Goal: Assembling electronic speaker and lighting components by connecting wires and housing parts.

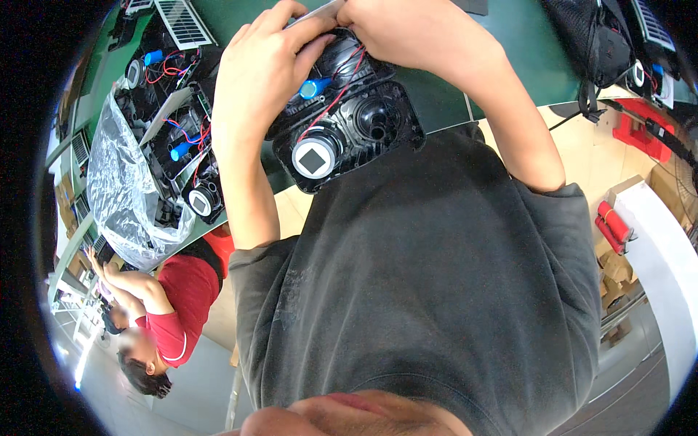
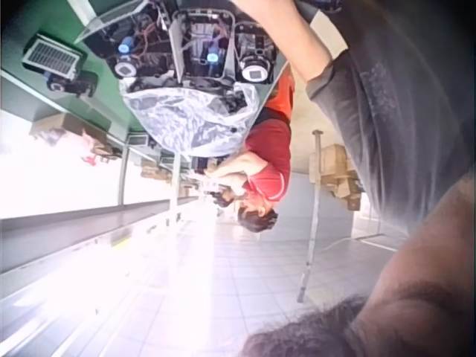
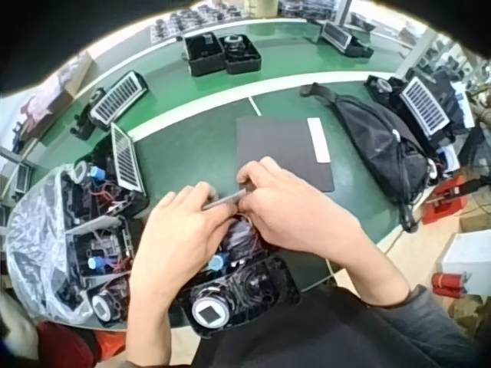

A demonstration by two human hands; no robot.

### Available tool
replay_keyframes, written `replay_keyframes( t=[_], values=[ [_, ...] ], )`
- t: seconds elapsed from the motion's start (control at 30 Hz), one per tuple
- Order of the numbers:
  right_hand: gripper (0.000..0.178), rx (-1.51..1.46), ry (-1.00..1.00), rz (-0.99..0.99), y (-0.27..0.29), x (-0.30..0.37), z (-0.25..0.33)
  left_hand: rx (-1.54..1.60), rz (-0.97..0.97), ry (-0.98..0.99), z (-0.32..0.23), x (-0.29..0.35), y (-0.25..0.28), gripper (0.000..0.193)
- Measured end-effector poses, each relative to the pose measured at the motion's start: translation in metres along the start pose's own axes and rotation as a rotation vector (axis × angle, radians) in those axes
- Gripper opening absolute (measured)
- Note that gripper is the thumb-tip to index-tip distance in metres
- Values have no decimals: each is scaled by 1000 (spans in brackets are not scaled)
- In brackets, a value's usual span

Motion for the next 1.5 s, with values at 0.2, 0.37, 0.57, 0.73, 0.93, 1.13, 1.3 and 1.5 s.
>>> replay_keyframes(
  t=[0.2, 0.37, 0.57, 0.73, 0.93, 1.13, 1.3, 1.5],
  values=[
    [14, -183, 132, -222, 33, 17, 13, -84, 60, 10, -1, 3, -4, 13],
    [29, -121, 495, -553, 14, 48, -1, -91, 92, -17, 5, -1, -26, 26],
    [50, 135, 583, -518, 6, 54, -11, -57, 173, -61, -4, -12, -16, 13],
    [56, 223, 529, -252, 0, 40, -5, -182, 200, -162, -22, -25, -11, 16],
    [68, 38, 351, -258, 0, 44, -6, -177, 185, -230, -18, -23, -23, 21],
    [71, -288, 192, -354, 23, 44, -9, -241, 196, -180, -20, -24, -31, 21],
    [30, -87, -170, -319, 64, 87, -64, -318, 224, -115, -22, -25, -31, 21],
    [26, -88, -392, -275, 45, 117, -115, -138, 169, -150, -18, -16, -16, 24]
  ],
)
Point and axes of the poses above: each hand's wrist, its own x-axis away from the middle knuckle, its own y-axis out of the back of the hand, z = x × y, the point moved 7 cm from there along -x, towards the middle knuckle, and after that the axes turned 10 degrees about y, right-handed, at the moved point
